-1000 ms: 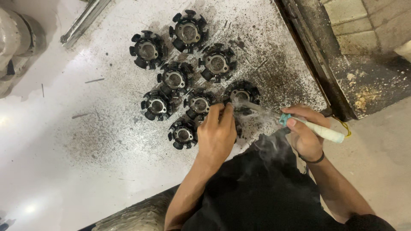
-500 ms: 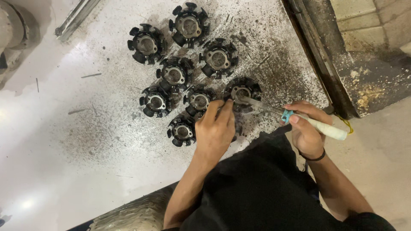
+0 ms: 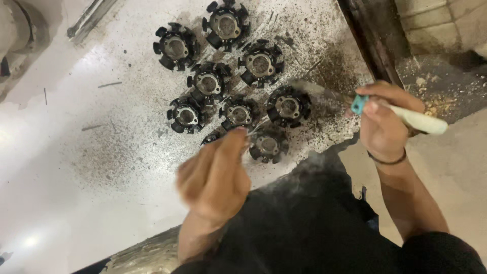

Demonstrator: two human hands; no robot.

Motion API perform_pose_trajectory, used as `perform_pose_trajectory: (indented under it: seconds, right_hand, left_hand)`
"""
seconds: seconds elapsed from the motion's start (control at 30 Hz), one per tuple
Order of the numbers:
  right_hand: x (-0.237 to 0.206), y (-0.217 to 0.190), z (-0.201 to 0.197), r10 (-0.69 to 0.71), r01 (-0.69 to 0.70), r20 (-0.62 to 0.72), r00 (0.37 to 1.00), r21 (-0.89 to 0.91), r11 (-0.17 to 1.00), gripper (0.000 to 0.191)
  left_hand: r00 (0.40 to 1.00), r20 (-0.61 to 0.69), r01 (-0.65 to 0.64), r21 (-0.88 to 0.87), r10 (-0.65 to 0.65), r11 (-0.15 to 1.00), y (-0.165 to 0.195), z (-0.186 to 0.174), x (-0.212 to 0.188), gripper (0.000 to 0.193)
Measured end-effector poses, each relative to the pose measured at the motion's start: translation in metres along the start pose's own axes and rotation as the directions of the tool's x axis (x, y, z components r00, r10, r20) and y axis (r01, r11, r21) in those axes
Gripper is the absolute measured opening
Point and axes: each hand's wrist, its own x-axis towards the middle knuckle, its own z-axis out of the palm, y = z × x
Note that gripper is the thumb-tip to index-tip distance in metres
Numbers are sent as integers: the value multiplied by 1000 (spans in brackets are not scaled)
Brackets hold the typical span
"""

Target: The person sorts black wheel hub components on a workbench, uses a handheld heated tool on the center of each hub, and places the processed hubs one at a time into a plastic tray. They also gather loose small parts from the table and handle trays of finished hubs.

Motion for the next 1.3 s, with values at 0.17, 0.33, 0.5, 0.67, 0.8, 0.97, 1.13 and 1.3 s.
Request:
perform_pose_trajectory:
  seconds: [0.17, 0.33, 0.5, 0.67, 0.8, 0.97, 1.13, 1.3]
  right_hand:
    - [37, 31, 32, 30, -27, 61, 998, -49, 998, 22]
    - [43, 33, 39, 90, -84, 55, 994, -109, 991, 21]
    - [44, 32, 38, 114, -95, 90, 989, -194, 976, 21]
    - [48, 29, 38, 100, -34, 143, 985, -401, 916, 21]
    - [50, 30, 39, 104, -33, 169, 980, -378, 925, 22]
    - [51, 32, 40, 130, -70, 144, 981, -361, 930, 24]
    - [51, 30, 38, 152, -88, 155, 976, -361, 929, 25]
    - [51, 29, 39, 130, -57, 167, 977, -382, 922, 24]
  left_hand:
    - [995, -103, 35, 164, -19, 986, -35, 34, 33, 19]
    - [994, -20, 110, 166, -108, 980, -64, 94, 23, 27]
    - [977, -6, 212, 136, -214, 968, -71, 99, 4, 26]
    - [974, -74, 220, 90, -214, 971, -70, 98, 5, 18]
    - [959, 14, 282, 81, -284, 956, -74, 97, 13, 14]
    - [961, 75, 261, 94, -268, 961, -75, 97, 23, 14]
    - [948, 117, 299, -2, -297, 954, -69, 88, 18, 19]
    - [943, 61, 332, -68, -328, 941, -70, 92, 16, 13]
